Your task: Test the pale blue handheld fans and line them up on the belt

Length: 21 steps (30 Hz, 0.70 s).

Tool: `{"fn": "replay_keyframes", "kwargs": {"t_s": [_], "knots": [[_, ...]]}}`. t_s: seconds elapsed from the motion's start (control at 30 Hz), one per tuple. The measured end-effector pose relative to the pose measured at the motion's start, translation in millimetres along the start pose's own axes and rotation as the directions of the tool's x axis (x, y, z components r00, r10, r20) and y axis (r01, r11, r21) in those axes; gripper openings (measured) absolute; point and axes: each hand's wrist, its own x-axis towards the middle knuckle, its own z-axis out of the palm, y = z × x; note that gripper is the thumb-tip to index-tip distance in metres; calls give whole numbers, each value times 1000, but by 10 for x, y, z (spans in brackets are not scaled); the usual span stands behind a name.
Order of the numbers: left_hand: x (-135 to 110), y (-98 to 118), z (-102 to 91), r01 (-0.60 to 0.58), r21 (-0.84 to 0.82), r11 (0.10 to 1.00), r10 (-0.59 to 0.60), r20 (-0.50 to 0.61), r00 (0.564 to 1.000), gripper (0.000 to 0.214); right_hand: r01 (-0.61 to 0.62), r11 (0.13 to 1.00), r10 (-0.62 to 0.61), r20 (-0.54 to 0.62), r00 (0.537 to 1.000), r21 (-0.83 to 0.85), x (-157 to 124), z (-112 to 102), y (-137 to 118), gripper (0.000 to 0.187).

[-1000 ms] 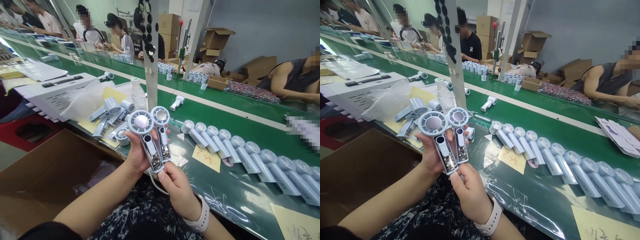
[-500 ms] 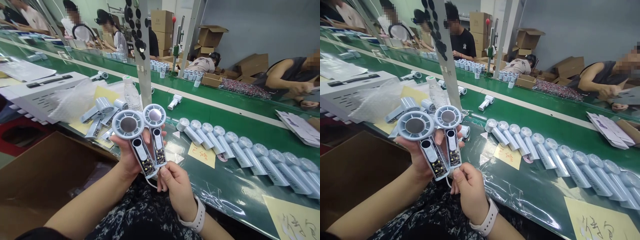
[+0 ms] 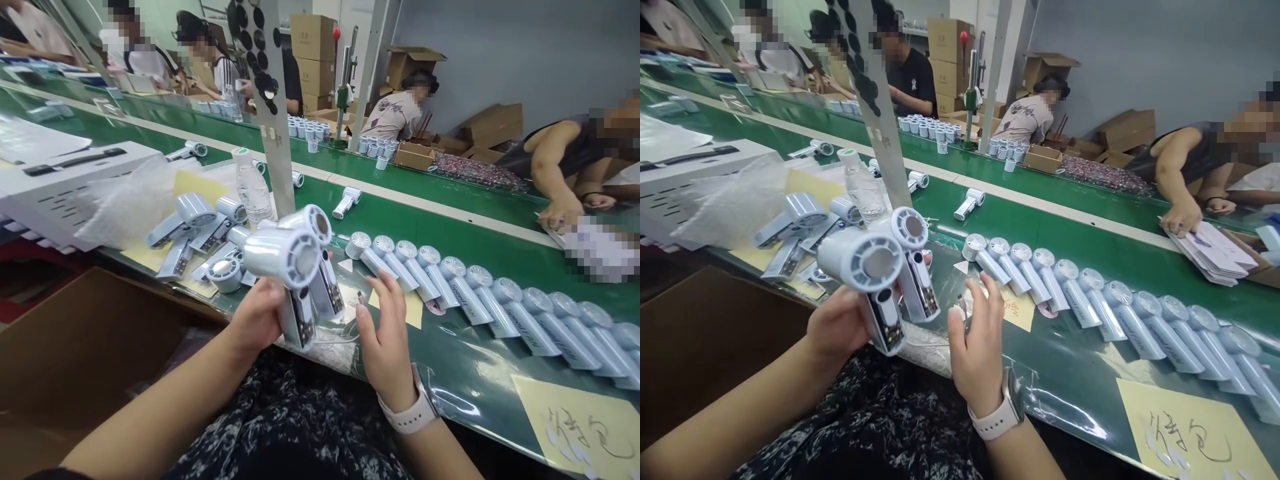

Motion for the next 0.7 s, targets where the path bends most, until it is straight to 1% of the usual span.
{"fn": "replay_keyframes", "kwargs": {"t_s": [0.03, 0.07, 0.1, 0.13, 0.17, 0.2, 0.27, 0.3, 0.37, 0.43, 0.5, 0.57, 0.63, 0.7], "knots": [[-25, -9, -1, 40, 53, 998, -42, 52, 998, 39, -13, 997, 9, 58, 998, 78, 10, -17, 9, 40], [-40, -17, 1, 79, 108, 991, -90, 107, 990, 40, -48, 979, 18, 154, 988, 197, 17, -32, 17, 46], [-44, -24, 8, 115, 161, 980, -139, 147, 979, 42, -101, 942, 19, 248, 969, 320, 23, -48, 23, 45], [-33, -29, 18, 139, 197, 970, -173, 164, 971, 44, -151, 894, 17, 306, 952, 421, 29, -67, 28, 41], [-9, -32, 31, 160, 204, 966, -193, 154, 969, 45, -185, 850, 23, 316, 948, 493, 35, -89, 33, 38], [24, -35, 47, 184, 183, 966, -209, 123, 970, 45, -199, 819, 39, 294, 955, 538, 42, -110, 38, 37], [97, -43, 76, 221, 75, 972, -224, 43, 974, 46, -212, 783, 87, 235, 968, 584, 53, -147, 46, 40], [124, -51, 87, 241, 8, 971, -241, 28, 970, 52, -227, 768, 116, 219, 969, 599, 57, -158, 50, 41], [143, -79, 98, 284, -95, 954, -278, 66, 958, 67, -289, 723, 188, 225, 956, 627, 57, -166, 53, 37], [113, -116, 91, 303, -146, 942, -282, 145, 948, 72, -353, 665, 230, 270, 935, 658, 47, -165, 45, 36], [62, -153, 68, 310, -171, 935, -274, 206, 939, 65, -380, 633, 222, 312, 924, 675, 29, -163, 27, 35], [17, -180, 34, 321, -185, 929, -276, 233, 933, 58, -380, 633, 200, 331, 922, 675, 10, -162, 5, 34], [-6, -193, -1, 359, -170, 918, -315, 237, 919, 49, -381, 638, 197, 337, 921, 669, -6, -159, -11, 34], [-12, -197, -31, 390, -125, 912, -359, 213, 909, 46, -391, 638, 209, 339, 917, 663, -19, -151, -16, 33]]}}
